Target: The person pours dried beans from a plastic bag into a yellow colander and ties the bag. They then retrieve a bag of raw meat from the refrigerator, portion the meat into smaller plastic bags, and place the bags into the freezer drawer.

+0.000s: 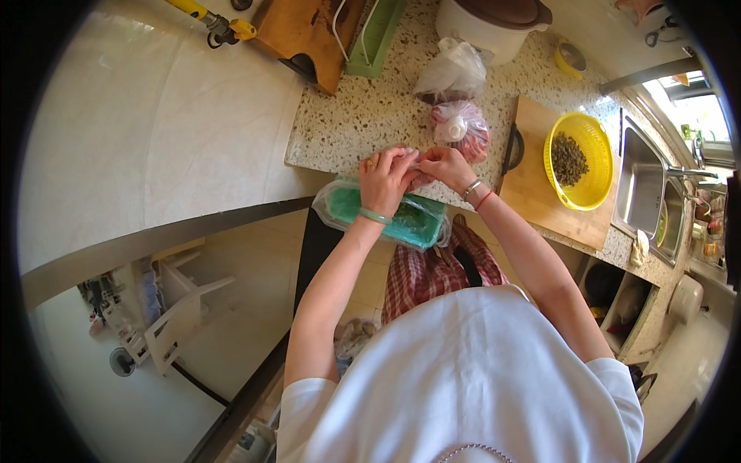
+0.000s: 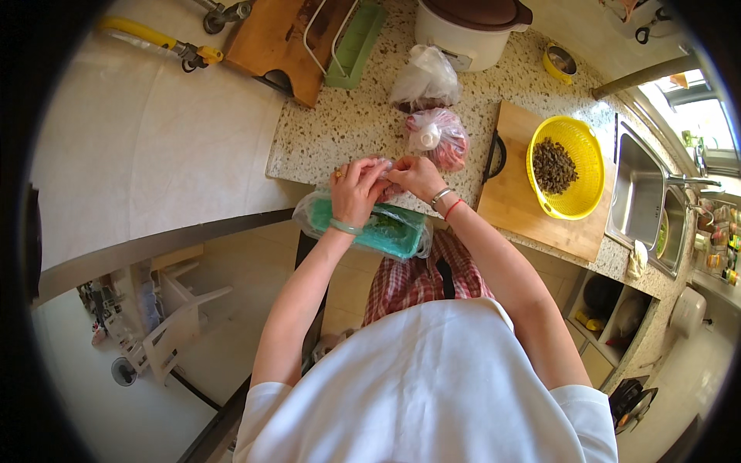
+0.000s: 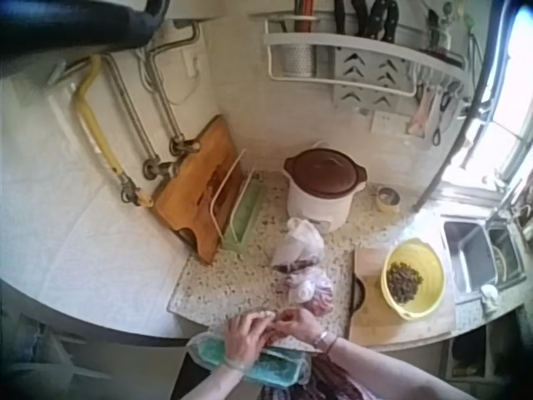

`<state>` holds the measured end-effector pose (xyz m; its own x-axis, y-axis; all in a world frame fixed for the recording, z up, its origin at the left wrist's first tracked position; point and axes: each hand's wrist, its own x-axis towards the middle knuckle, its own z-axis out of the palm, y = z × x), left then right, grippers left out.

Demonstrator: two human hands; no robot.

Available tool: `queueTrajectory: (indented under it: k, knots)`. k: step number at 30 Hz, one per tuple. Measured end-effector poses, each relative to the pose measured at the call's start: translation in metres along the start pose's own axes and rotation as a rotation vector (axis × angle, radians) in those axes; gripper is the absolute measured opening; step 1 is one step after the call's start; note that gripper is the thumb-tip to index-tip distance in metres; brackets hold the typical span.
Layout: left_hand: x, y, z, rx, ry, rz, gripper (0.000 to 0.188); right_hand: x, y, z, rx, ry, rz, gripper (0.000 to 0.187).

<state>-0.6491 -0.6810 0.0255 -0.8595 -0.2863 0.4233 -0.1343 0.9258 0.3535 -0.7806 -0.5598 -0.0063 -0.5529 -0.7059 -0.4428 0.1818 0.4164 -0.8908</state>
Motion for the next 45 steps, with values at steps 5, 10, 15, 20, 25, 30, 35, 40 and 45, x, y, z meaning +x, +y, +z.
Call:
queueTrajectory:
  k: [5,10,15,20,25,30,35,40,45]
  knots:
    - [-0.005,-0.005,0.008,0.034,0.012,-0.075,0.026,0.0,0.002,0.002,-0.089,0.048,-0.048,0.029]
    - [-0.039,0.002,0.02,-0.346,0.343,-0.594,0.047,-0.01,-0.02,-0.01,-0.261,0.139,-0.24,0.035]
    - [-0.063,0.021,0.05,-1.391,0.317,-1.375,0.058,0.001,-0.006,0.007,-0.179,-0.004,-0.33,0.052]
    - [-0.056,0.023,0.026,-1.611,0.252,-1.315,0.052,0.023,0.02,0.017,0.175,-0.194,-0.084,0.049]
    - [-0.105,0.032,-0.033,-1.346,0.532,-1.165,0.053,-0.047,-0.03,0.062,0.655,-0.488,0.157,0.053]
    - [-0.165,0.02,-0.113,-1.92,0.722,-1.015,0.068,-0.109,-0.048,0.177,0.301,-0.557,-0.132,0.055]
    - [-0.261,-0.047,-0.196,-2.353,0.813,-0.56,0.064,-0.118,-0.088,0.306,-0.396,-0.613,-0.681,0.056]
    - [-0.325,-0.106,-0.278,-2.225,1.073,-0.533,0.063,-0.141,-0.101,0.445,0.012,-0.856,-0.392,0.059]
    - [-0.352,-0.162,-0.351,-2.122,1.149,-0.596,0.064,-0.117,-0.121,0.541,0.204,-0.985,-0.135,0.07]
